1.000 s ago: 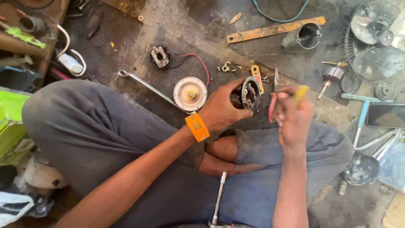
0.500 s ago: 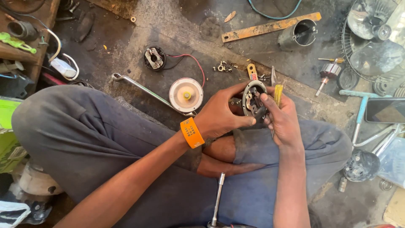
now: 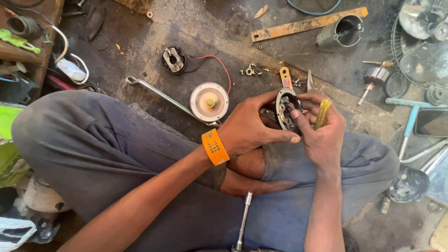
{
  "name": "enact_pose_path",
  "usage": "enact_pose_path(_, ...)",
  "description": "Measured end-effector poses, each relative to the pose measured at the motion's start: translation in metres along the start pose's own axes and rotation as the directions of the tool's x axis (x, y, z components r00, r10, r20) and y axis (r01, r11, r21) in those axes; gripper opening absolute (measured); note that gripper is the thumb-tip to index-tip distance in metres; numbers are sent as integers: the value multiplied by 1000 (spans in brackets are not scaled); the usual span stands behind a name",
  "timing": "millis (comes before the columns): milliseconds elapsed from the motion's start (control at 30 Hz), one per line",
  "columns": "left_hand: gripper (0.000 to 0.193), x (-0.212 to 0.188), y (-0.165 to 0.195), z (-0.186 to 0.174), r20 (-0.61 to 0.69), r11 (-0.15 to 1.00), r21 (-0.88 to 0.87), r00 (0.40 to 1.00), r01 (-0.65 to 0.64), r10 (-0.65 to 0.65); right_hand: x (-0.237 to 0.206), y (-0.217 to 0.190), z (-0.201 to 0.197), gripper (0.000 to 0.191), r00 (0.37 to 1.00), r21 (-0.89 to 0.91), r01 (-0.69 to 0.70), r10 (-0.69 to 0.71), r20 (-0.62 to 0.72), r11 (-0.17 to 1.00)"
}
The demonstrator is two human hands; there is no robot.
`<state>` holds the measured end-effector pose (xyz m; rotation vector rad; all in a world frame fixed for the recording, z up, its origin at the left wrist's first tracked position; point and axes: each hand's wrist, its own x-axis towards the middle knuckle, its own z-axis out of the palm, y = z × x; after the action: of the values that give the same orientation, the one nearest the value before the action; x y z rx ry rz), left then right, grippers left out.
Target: The person sits on the workshop floor and works on a motorcycle stator/flywheel cover assembly in their lap. They unscrew fasteners with a screwdriver, use pliers to remove parts, handle small screws and brackets, and reposition the housing while working on it by hand.
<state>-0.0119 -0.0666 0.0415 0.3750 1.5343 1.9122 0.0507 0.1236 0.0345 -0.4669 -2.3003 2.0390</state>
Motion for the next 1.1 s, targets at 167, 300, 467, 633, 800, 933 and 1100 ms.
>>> enact_pose_path(167, 80, 0, -2, 2, -39, 995, 91, 999, 29, -25, -2, 3, -1, 31, 999, -29, -32, 32, -14, 999)
enact_pose_path(300, 81, -1, -4, 2, -45, 995, 90, 998, 37, -33, -2, 5, -2, 29, 998, -40, -61, 61, -14, 997)
enact_pose_path(467, 81, -2, -5, 1, -46, 992, 116, 998, 41, -36, -3, 8, -3, 28, 999, -12, -36, 36, 24, 999)
enact_pose_path(633, 81, -2, -6, 1, -50, 990, 131, 998, 50, -44, -2, 11, -3, 29, 999, 6, -33, 32, 39, 999)
enact_pose_path(800, 79, -3, -7, 0, -39, 990, 134, 999, 33, -28, -3, 12, -3, 28, 999, 6, -20, 19, 43, 1000)
enact_pose_path(933, 78, -4, -7, -1, -18, 998, 64, 1000, -1, 3, -2, 12, -5, 25, 999, -37, 21, -20, 29, 999)
enact_pose_path(1100, 78, -2, -6, -2, -32, 997, 74, 999, 16, -13, -1, 12, -5, 21, 1000, -92, 3, -4, -8, 996)
